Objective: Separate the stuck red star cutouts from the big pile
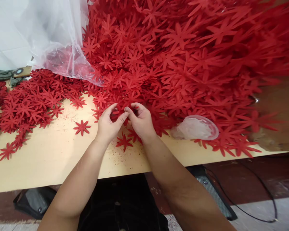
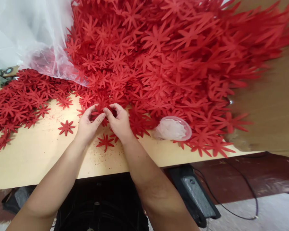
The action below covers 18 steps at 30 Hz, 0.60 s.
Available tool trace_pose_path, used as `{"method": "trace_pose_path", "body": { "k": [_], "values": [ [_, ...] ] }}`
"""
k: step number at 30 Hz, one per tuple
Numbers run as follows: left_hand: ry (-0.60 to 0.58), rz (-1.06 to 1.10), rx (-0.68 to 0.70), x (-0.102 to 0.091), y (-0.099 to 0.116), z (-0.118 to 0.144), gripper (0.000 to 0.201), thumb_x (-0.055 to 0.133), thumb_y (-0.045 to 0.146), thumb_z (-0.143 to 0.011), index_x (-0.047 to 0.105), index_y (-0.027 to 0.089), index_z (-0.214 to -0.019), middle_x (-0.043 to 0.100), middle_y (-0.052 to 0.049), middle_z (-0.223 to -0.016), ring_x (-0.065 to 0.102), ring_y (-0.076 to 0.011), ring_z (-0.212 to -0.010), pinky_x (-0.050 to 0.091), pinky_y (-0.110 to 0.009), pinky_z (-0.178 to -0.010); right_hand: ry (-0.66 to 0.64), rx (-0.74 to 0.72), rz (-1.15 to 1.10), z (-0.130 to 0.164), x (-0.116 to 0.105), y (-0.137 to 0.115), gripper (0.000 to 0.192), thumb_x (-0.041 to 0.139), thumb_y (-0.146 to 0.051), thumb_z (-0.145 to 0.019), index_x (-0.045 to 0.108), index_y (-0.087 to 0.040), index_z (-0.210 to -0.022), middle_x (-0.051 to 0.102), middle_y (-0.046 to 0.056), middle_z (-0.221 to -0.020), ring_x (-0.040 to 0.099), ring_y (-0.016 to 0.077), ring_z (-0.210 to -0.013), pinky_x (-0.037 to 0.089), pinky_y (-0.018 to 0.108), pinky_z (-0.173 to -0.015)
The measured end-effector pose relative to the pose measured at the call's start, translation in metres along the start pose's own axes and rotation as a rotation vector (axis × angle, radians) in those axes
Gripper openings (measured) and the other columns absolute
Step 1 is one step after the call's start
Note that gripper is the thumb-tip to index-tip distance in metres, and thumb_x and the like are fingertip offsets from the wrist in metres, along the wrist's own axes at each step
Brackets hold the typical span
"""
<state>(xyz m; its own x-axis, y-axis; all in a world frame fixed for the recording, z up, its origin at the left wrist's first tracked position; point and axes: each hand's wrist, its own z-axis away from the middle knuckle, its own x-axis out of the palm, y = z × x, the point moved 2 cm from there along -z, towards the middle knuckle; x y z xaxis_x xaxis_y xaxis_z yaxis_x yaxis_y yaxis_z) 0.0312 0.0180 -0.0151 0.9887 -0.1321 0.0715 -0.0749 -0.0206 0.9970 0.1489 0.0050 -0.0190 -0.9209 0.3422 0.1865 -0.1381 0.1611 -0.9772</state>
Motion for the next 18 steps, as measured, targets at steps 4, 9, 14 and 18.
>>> {"method": "trace_pose_path", "body": {
  "k": [4,9,14,18],
  "values": [
    [0.05,0.102,-0.018,-0.002,0.0,-0.005,0.025,0.066,0.014,-0.071,0.065,0.016,-0.096,0.072,-0.005,-0.098,0.066,-0.0139,-0.088,0.05,-0.03,-0.089,-0.094,0.092,-0.189,0.001,0.004,0.0,0.043,0.074,-0.061,-0.06,0.062,-0.026,-0.082,0.064,-0.004,-0.076,0.059,0.0119,-0.07,0.05,0.027,-0.067],
    [0.137,0.173,-0.045,-0.009,0.001,-0.009,0.009,0.066,0.017,-0.07,0.062,0.016,-0.078,0.071,-0.001,-0.079,0.065,-0.0122,-0.075,0.052,-0.027,-0.08,-0.019,0.143,-0.256,-0.003,0.0,0.003,0.042,0.084,-0.049,-0.05,0.065,-0.023,-0.077,0.062,-0.005,-0.065,0.056,0.0094,-0.058,0.047,0.023,-0.056],
    [0.128,0.229,-0.052,-0.008,0.001,-0.009,0.009,0.067,0.018,-0.071,0.06,0.018,-0.077,0.07,0.0,-0.079,0.064,-0.0119,-0.075,0.051,-0.027,-0.079,0.041,0.174,-0.13,-0.005,-0.004,0.004,0.041,0.079,-0.056,-0.055,0.06,-0.02,-0.063,0.054,-0.005,-0.049,0.044,0.0071,-0.04,0.034,0.022,-0.039],
    [0.093,0.225,-0.122,-0.006,0.002,-0.008,0.01,0.066,0.019,-0.073,0.057,0.018,-0.075,0.068,0.001,-0.075,0.062,-0.0115,-0.067,0.052,-0.027,-0.07,0.047,0.156,-0.046,-0.004,-0.005,0.001,0.046,0.077,-0.06,-0.056,0.053,-0.021,-0.052,0.049,-0.005,-0.041,0.04,0.0069,-0.035,0.031,0.022,-0.036]
  ]
}}
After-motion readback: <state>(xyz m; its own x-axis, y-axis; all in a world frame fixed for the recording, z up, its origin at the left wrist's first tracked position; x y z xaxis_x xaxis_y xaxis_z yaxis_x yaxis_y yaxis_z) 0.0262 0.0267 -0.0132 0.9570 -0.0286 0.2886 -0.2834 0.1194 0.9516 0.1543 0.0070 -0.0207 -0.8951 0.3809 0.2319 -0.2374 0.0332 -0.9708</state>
